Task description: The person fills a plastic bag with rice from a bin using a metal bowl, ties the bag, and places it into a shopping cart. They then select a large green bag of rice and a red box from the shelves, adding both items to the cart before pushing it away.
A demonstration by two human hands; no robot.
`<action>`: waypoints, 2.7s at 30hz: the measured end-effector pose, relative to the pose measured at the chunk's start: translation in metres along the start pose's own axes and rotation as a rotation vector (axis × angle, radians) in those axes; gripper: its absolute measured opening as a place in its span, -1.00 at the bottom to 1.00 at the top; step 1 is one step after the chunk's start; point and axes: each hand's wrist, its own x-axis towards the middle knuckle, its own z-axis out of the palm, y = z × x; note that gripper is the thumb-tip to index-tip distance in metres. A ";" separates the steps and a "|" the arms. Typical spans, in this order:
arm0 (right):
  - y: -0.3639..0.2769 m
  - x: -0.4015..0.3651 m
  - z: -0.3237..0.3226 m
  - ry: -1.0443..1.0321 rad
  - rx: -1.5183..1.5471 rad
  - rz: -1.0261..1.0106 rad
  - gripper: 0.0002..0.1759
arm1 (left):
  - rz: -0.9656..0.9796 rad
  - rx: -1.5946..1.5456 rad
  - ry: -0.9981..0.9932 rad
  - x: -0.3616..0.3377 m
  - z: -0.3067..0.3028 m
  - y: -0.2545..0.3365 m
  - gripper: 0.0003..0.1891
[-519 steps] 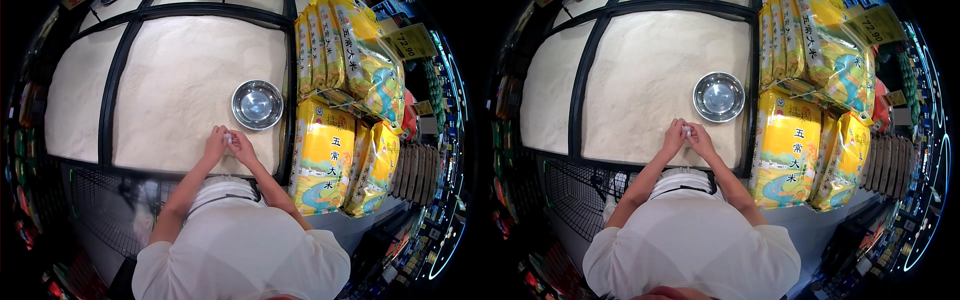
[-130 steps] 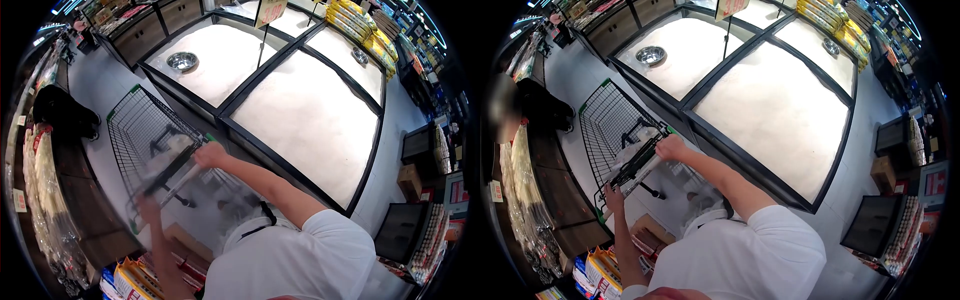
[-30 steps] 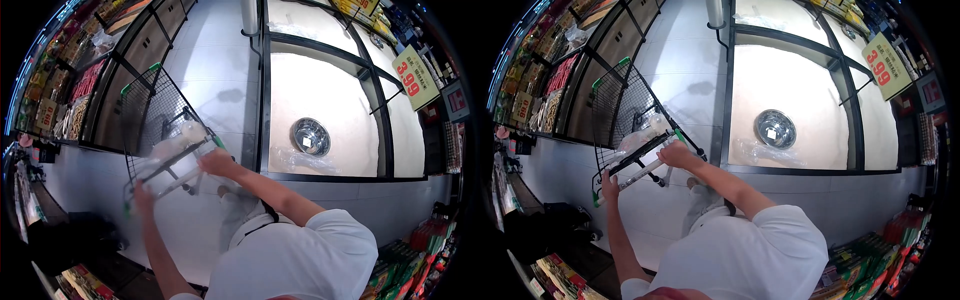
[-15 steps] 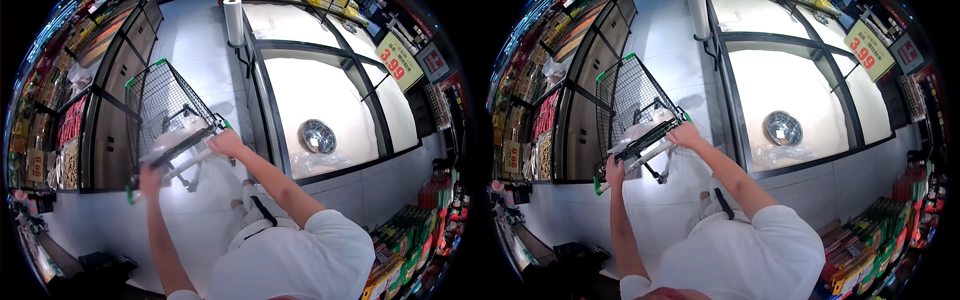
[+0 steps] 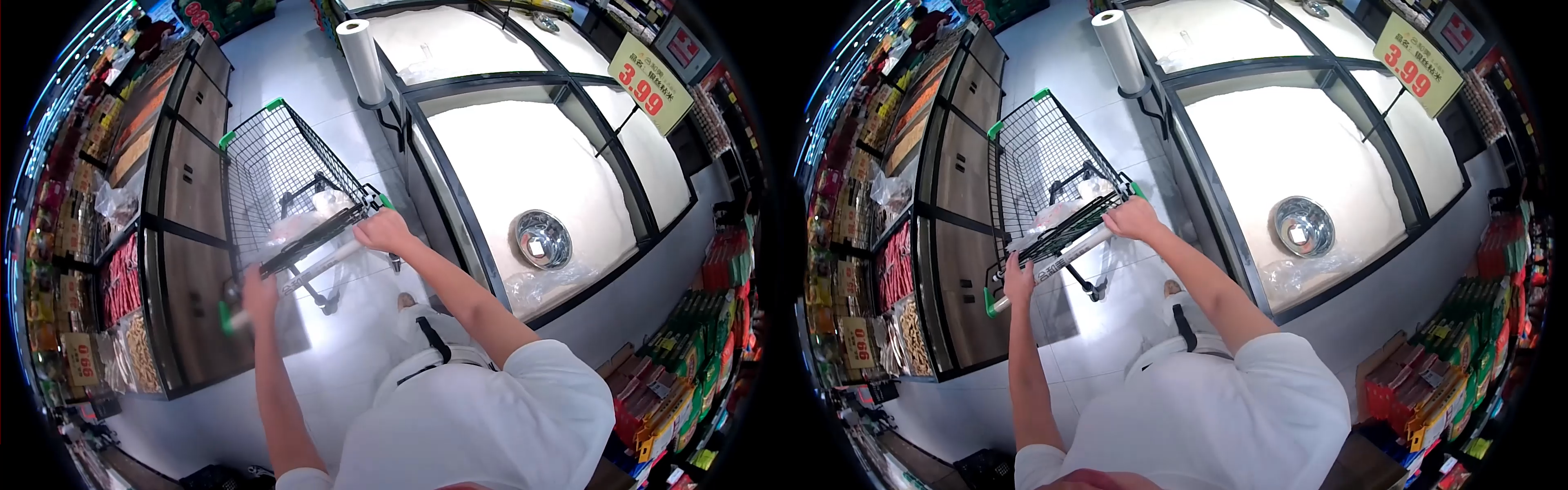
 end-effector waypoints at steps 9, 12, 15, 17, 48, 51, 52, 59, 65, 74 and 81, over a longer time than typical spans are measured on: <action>0.080 0.087 0.027 0.063 -0.017 0.063 -0.51 | 0.075 -0.003 -0.077 0.140 0.018 0.054 -0.41; 0.114 0.120 0.038 0.048 -0.055 0.081 -0.56 | 0.063 0.016 -0.102 0.187 0.030 0.083 -0.42; 0.134 0.174 0.050 -0.011 -0.073 0.122 -0.63 | 0.163 -0.046 -0.094 0.260 0.036 0.083 -0.43; 0.160 0.227 0.061 0.057 -0.053 0.108 -0.62 | 0.183 -0.062 -0.121 0.325 0.039 0.091 -0.44; 0.158 0.328 0.142 0.386 0.420 0.376 -0.60 | 0.365 0.021 -0.148 0.698 0.085 0.050 -0.49; 0.152 0.241 0.106 0.501 0.474 0.726 -0.72 | 0.422 0.065 -0.131 0.721 0.099 0.044 -0.46; 0.155 0.212 0.085 0.603 0.489 0.832 -0.76 | 0.429 0.088 -0.131 0.724 0.100 0.051 -0.45; 0.196 -0.018 0.034 1.008 -0.157 1.548 -0.63 | 0.438 0.109 -0.177 0.738 0.116 0.054 -0.46; 0.286 -0.204 -0.011 0.997 -0.717 1.832 -0.27 | 0.303 0.382 0.225 0.693 0.131 0.105 -0.51; 0.395 -0.334 -0.070 0.868 -0.504 2.269 -0.37 | 0.747 0.016 0.751 0.420 0.171 0.328 -0.62; 0.411 -0.252 -0.136 1.283 -0.431 1.650 -0.84 | 0.941 -0.724 -0.705 0.233 0.229 0.580 -0.63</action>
